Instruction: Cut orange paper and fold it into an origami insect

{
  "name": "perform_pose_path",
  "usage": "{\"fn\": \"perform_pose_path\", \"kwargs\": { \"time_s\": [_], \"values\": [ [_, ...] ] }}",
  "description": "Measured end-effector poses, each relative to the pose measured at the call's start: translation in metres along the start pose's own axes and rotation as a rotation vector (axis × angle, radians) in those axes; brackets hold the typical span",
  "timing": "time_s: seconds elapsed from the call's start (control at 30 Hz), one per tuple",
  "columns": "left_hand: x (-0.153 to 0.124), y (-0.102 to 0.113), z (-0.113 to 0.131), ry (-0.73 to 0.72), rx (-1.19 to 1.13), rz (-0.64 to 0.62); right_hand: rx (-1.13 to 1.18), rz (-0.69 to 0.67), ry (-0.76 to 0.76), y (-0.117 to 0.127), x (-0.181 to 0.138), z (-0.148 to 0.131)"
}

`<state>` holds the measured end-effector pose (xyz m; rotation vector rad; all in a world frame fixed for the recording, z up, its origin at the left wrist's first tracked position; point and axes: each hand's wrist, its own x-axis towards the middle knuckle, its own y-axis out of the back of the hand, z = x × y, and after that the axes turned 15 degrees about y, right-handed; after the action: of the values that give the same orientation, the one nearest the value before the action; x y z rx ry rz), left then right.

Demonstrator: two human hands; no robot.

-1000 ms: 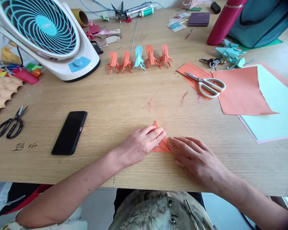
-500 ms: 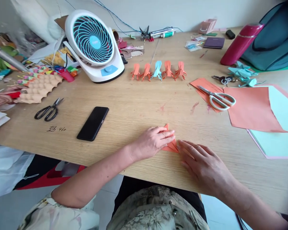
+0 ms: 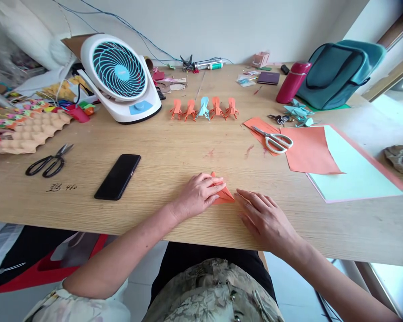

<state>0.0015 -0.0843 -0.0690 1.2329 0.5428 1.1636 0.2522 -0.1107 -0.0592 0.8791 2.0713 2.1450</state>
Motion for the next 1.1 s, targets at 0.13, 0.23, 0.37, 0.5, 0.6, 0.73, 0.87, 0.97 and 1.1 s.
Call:
{"fn": "perform_pose_path", "kwargs": {
  "time_s": [0.13, 0.23, 0.37, 0.5, 0.6, 0.73, 0.87, 0.97, 1.1],
  "values": [
    [0.0, -0.002, 0.001, 0.027, -0.012, 0.022, 0.104, 0.0, 0.036, 0.0, 0.012, 0.001],
    [0.0, -0.003, 0.001, 0.037, -0.052, 0.023, 0.145, -0.022, 0.04, -0.003, 0.017, 0.007],
    [-0.001, -0.003, -0.001, 0.053, -0.113, 0.026, 0.184, -0.072, 0.11, -0.005, 0.021, 0.019],
    [-0.001, 0.0, -0.004, 0.001, -0.104, 0.028, 0.144, -0.138, 0.178, -0.004, 0.031, 0.028],
    [-0.001, 0.009, -0.01, -0.067, -0.077, -0.033, 0.067, -0.169, 0.264, -0.003, 0.037, 0.031],
    [0.001, 0.026, -0.023, -0.186, -0.026, -0.188, 0.064, -0.127, 0.284, -0.004, 0.039, 0.032],
    [0.007, 0.032, -0.032, -0.32, 0.072, -0.142, 0.168, -0.086, 0.219, -0.005, 0.039, 0.033],
    [0.009, 0.028, -0.032, -0.406, 0.159, -0.001, 0.258, -0.072, 0.167, -0.004, 0.041, 0.035],
    [0.005, 0.022, -0.027, -0.395, 0.148, 0.089, 0.313, -0.042, 0.146, -0.005, 0.04, 0.036]
  ]
}}
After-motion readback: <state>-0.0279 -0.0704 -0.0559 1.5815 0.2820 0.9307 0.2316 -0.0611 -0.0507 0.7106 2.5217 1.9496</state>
